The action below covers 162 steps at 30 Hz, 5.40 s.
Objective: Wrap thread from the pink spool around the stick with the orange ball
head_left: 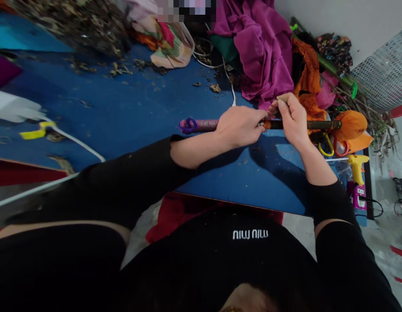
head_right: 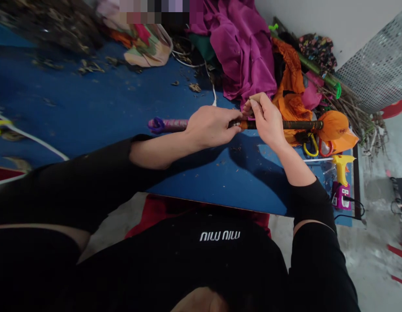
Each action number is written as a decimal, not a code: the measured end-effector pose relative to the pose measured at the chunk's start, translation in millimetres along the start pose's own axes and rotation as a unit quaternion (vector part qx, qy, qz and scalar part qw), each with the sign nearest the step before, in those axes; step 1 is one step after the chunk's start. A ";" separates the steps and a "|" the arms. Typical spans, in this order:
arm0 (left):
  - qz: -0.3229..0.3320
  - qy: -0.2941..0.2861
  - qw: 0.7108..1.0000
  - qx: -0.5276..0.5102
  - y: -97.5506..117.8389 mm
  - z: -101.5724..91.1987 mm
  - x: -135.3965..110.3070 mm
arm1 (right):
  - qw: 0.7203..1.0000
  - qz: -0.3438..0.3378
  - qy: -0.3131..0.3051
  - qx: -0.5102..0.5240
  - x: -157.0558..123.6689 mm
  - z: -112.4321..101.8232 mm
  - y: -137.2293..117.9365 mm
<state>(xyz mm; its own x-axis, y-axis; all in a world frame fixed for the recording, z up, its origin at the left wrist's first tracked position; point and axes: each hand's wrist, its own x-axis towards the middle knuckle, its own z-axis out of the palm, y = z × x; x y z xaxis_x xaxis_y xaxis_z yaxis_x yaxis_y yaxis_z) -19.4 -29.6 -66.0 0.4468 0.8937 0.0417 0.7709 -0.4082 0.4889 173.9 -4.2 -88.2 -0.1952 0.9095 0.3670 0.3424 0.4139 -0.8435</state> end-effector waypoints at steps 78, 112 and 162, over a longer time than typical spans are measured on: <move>0.003 0.076 0.938 -0.338 -26.3 -25.6 19.7 | 0.996 -0.089 -0.006 -0.015 -30.8 15.2 -48.3; -0.035 0.081 0.988 -0.126 -13.6 -10.0 12.0 | 0.993 -0.013 0.063 -0.096 -22.1 -5.2 -57.7; 0.091 0.070 0.991 0.072 -6.3 -5.8 -2.6 | 0.996 0.030 -0.021 -0.082 3.7 -11.1 -22.3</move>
<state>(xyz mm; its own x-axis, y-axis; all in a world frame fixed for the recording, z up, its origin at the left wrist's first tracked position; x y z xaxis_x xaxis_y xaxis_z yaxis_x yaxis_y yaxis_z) -28.0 -28.3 -64.2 0.5259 0.8152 0.2427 0.7437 -0.5791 0.3338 175.8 -9.7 -63.8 -0.2069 0.9319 0.2978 0.4988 0.3623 -0.7873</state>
